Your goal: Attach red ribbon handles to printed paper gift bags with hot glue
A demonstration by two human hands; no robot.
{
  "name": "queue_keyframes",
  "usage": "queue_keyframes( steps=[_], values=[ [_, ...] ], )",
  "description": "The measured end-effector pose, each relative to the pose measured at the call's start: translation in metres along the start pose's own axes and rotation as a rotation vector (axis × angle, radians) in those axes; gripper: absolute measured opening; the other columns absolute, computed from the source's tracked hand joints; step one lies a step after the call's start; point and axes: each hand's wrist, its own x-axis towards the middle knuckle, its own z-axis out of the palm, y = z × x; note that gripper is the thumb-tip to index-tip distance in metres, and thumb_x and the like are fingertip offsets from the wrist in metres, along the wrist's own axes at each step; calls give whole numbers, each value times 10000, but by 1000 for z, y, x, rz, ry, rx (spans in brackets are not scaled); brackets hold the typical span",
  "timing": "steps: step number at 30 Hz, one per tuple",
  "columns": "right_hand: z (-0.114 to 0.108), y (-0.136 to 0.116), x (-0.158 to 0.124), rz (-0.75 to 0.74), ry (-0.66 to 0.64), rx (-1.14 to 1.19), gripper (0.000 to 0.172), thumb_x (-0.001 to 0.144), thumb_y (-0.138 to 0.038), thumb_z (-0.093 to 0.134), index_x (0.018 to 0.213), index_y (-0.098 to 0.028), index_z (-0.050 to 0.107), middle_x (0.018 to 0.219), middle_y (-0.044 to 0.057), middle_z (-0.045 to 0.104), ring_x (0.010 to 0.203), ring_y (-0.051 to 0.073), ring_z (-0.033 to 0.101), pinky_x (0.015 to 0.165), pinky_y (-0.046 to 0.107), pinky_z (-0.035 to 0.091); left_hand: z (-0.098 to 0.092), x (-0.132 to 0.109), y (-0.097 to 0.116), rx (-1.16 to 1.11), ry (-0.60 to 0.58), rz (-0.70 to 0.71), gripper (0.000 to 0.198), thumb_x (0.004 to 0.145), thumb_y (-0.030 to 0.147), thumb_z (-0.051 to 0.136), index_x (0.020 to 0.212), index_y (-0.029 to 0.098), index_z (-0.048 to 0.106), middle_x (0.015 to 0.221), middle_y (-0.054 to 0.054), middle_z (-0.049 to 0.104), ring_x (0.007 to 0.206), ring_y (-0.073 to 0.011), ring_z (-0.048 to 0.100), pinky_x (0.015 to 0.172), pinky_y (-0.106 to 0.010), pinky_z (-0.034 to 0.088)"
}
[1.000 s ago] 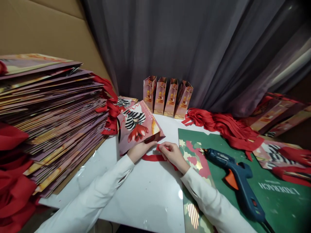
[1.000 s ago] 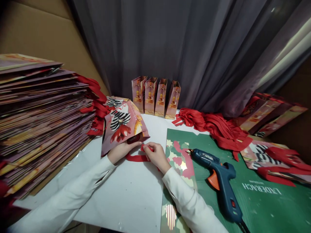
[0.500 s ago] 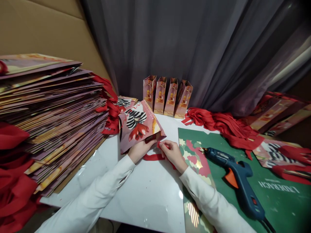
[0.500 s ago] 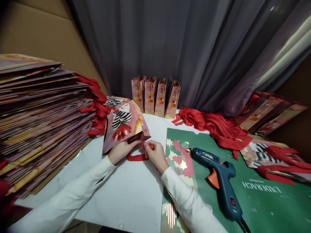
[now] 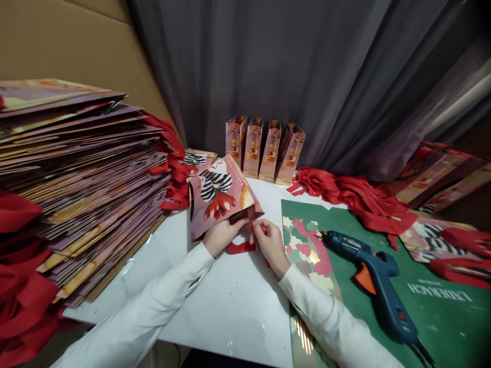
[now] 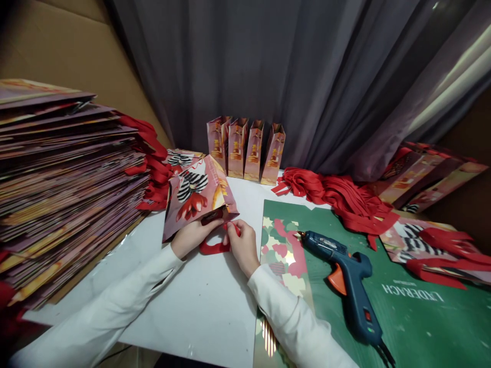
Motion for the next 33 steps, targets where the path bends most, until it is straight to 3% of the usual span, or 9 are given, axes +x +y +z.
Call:
queue_keyframes(
  steps=[6, 14, 23, 29, 33],
  values=[
    [4, 6, -2, -36, 105, -75, 279, 896, -435, 476, 760, -206, 558, 525, -32, 582, 453, 115, 461, 470, 232, 355, 0, -2, 6, 19, -30, -44, 416, 840, 514, 543, 1111, 237, 696, 1147, -71, 712, 1111, -279, 639, 945, -329, 477],
    [4, 0, -5, -80, 43, -128, 223, 874, -399, 531, 768, -206, 568, 553, -28, 596, 511, 134, 510, 543, 245, 402, 2, -4, 6, 47, -32, -81, 414, 844, 490, 536, 1092, 199, 694, 1071, -113, 733, 1078, -328, 652, 887, -371, 505],
    [3, 4, -4, -91, 76, -214, 294, 921, -405, 463, 682, -234, 446, 473, -58, 511, 469, 128, 477, 554, 251, 378, -1, -7, 13, 62, -73, -107, 466, 862, 481, 529, 1205, 189, 649, 1195, -129, 684, 1128, -325, 632, 928, -392, 493],
    [3, 9, -2, -82, 79, -145, 274, 928, -419, 440, 723, -239, 414, 460, -73, 531, 435, 117, 456, 514, 233, 362, -1, -9, 10, 26, -118, -32, 452, 854, 488, 550, 1201, 219, 655, 1162, -79, 706, 1114, -275, 639, 950, -327, 480],
    [2, 4, 0, -45, 3, -18, 236, 888, -435, 474, 777, -228, 452, 485, -75, 549, 412, 106, 428, 463, 225, 344, 1, -7, 7, -5, -90, 18, 455, 866, 427, 552, 1261, 209, 608, 1241, -68, 668, 1180, -257, 597, 1004, -326, 446]
  ],
)
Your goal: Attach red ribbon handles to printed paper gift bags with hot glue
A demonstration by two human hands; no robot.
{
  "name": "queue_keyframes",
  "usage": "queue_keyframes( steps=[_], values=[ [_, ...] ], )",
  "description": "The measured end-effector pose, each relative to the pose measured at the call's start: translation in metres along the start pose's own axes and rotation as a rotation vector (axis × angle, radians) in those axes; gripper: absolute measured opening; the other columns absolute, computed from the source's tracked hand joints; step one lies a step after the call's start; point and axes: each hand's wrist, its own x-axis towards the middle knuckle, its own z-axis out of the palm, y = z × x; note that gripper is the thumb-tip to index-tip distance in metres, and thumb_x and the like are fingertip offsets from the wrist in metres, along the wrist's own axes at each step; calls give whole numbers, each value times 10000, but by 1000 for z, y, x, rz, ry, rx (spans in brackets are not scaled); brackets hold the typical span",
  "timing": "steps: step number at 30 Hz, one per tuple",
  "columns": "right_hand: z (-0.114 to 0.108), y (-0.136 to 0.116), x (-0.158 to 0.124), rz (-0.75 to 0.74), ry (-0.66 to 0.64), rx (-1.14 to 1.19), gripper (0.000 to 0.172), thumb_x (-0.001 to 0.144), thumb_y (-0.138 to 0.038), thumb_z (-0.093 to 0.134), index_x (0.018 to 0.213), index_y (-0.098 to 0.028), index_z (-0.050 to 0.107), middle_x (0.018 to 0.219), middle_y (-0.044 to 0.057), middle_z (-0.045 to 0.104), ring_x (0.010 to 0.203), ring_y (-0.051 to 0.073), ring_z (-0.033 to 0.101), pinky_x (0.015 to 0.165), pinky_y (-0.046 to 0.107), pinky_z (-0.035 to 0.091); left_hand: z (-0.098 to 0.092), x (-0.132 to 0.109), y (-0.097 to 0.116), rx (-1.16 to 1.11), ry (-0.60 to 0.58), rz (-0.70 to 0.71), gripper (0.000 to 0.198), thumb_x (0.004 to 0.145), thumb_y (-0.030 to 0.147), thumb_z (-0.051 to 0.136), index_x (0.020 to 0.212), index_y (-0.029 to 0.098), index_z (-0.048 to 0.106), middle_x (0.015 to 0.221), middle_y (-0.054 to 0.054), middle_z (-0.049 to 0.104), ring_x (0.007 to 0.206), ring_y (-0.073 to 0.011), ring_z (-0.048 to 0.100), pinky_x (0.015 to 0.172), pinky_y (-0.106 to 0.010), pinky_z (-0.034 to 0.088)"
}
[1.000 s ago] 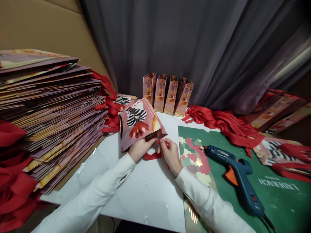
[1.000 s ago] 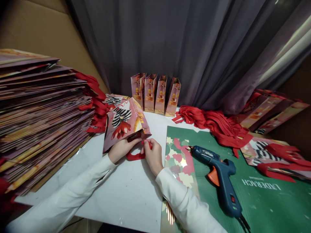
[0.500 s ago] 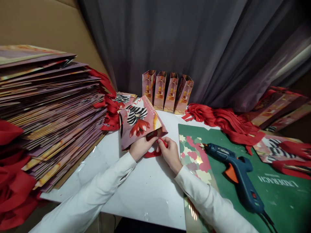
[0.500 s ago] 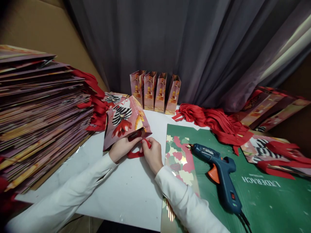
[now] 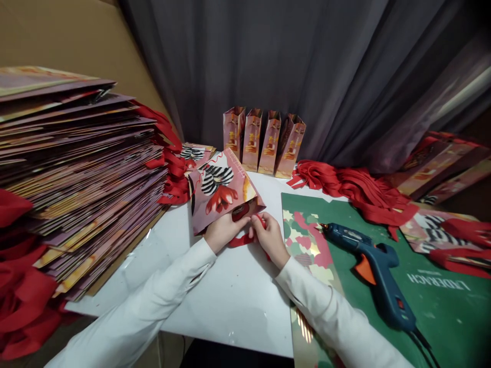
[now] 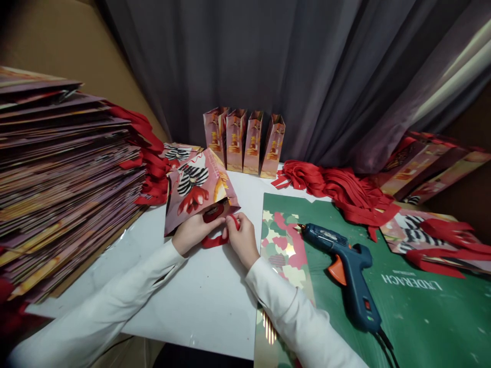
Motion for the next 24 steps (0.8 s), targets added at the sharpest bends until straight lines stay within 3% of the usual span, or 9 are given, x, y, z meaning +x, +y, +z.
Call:
queue_keyframes(
  steps=[4, 13, 18, 24],
  values=[
    [-2, -4, 1, 16, -33, 46, 184, 834, -382, 517, 771, -219, 461, 491, -71, 553, 417, 104, 447, 456, 223, 349, 1, 1, -2, 1, 4, 2, 470, 848, 399, 571, 1261, 177, 602, 1233, -100, 668, 1168, -288, 604, 988, -368, 460],
    [2, 4, -1, -8, 58, 46, 207, 876, -413, 486, 795, -228, 441, 490, -67, 563, 405, 102, 432, 440, 224, 340, 1, 3, -1, -24, -17, 10, 484, 852, 372, 560, 1290, 166, 570, 1275, -108, 641, 1217, -276, 570, 1024, -365, 432],
    [-1, 3, 3, -16, -72, 144, 266, 869, -484, 479, 863, -223, 431, 588, -36, 641, 373, 83, 424, 398, 217, 331, 2, 0, -1, -35, -14, -7, 467, 861, 407, 540, 1272, 191, 584, 1217, -92, 677, 1163, -274, 609, 992, -358, 455],
    [-8, 4, 8, -34, -292, 231, 370, 855, -535, 505, 1027, -221, 410, 604, -68, 643, 351, 81, 464, 385, 208, 364, 1, -2, -1, -68, -8, 0, 414, 848, 405, 550, 1202, 209, 636, 1168, -74, 702, 1136, -270, 626, 973, -346, 468]
  ],
)
